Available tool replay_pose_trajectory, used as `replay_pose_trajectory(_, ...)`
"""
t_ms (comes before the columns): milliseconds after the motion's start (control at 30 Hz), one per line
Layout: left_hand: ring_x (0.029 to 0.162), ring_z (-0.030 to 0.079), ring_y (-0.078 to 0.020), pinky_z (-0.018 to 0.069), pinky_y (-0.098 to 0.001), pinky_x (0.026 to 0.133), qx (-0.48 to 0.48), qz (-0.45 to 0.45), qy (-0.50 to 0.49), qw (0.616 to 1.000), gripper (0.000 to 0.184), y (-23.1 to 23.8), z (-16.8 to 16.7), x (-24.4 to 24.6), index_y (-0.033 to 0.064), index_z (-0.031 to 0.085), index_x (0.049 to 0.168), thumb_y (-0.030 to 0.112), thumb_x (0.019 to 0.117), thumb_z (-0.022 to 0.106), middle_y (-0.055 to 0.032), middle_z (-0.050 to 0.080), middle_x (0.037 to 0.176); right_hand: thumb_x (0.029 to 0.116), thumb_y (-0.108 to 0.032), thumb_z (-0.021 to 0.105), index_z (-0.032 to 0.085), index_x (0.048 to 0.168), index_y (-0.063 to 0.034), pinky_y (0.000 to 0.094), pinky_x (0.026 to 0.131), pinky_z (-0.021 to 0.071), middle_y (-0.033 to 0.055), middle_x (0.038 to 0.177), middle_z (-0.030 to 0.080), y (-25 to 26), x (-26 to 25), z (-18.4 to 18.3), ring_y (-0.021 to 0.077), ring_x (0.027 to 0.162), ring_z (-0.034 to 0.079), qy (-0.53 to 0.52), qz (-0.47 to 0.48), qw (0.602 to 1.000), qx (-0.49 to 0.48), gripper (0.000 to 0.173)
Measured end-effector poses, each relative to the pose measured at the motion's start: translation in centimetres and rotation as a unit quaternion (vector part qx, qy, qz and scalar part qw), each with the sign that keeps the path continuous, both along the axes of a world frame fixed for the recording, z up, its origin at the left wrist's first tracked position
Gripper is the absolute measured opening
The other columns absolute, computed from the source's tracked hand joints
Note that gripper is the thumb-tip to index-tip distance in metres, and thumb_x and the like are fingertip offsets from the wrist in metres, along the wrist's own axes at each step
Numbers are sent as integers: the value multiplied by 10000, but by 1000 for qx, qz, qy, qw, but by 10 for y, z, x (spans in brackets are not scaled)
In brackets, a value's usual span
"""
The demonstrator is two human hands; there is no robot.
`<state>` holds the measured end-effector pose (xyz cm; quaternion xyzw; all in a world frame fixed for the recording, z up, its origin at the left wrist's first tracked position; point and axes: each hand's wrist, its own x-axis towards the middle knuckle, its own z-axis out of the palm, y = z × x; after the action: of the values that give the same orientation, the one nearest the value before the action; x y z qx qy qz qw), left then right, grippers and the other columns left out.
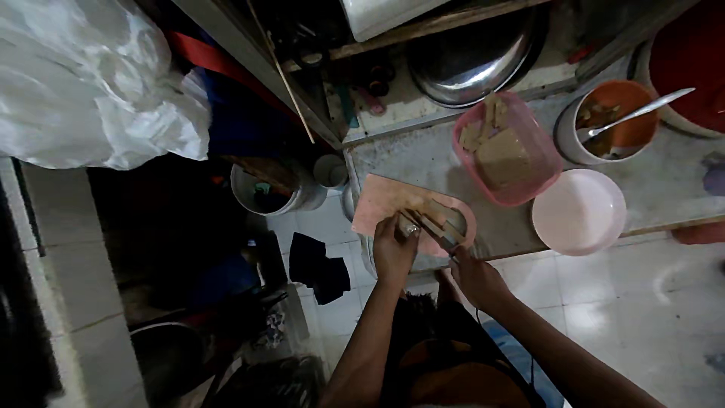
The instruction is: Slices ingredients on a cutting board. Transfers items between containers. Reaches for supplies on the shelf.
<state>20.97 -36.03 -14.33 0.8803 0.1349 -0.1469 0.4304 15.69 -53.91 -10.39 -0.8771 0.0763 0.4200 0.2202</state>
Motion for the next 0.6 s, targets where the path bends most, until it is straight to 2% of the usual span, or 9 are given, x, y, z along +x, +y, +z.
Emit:
replay_pose_trajectory(100, 925, 655, -186, 569, -348, 811, -72, 86, 2, 994, 497, 3, -4, -2, 59, 626, 1363, 149, 901, 785, -150, 625, 1248, 1120, -341, 354, 466, 1434, -38, 541, 861, 562, 227, 1098, 682, 1, 1, 13, 408, 1016, 702, 5, 0, 1000, 1, 451)
replay_pose_trajectory(167, 845, 641, -163, 566, -324, 763, -90, 117, 10, 989, 438, 2, -7, -3, 57, 641, 1326, 102, 908, 765, -139, 629, 1200, 1118, -335, 368, 480, 1411, -29, 531, 861, 563, 228, 1110, 677, 4, -1, 19, 403, 1014, 702, 11, 9, 1000, 5, 438)
replay_pose_trajectory(233, 838, 641, -166, 562, -329, 765, -91, 129, 16, 987, 384, 1, -7, -2, 39, 655, 1281, 51, 907, 742, -141, 642, 1153, 1118, -350, 367, 482, 1405, -30, 523, 855, 566, 223, 1116, 673, 7, -3, 19, 396, 1007, 704, 12, 26, 1000, 2, 444)
replay_pose_trajectory(300, 831, 642, -161, 561, -331, 765, -94, 133, 16, 987, 344, 0, -8, -2, 27, 669, 1241, 9, 900, 715, -134, 654, 1114, 1115, -353, 373, 512, 1370, -16, 518, 807, 578, 224, 1070, 681, 8, -8, 15, 396, 952, 717, -25, 45, 999, -6, 444)
replay_pose_trajectory(400, 791, 652, -147, 579, -317, 740, -112, 146, 20, 983, 327, 0, -10, -3, 33, 676, 1223, 10, 900, 722, -121, 664, 1097, 1108, -333, 393, 542, 1323, 3, 516, 753, 586, 226, 1015, 687, 6, -12, 9, 401, 895, 725, -69, 56, 996, -14, 426)
replay_pose_trajectory(600, 766, 647, -136, 580, -305, 719, -108, 164, 24, 980, 316, -3, -11, -2, 26, 686, 1197, 10, 886, 739, -118, 666, 1071, 1115, -351, 357, 507, 1363, -16, 515, 793, 580, 221, 1063, 678, 7, -6, 12, 399, 944, 718, -15, 64, 998, -21, 442)
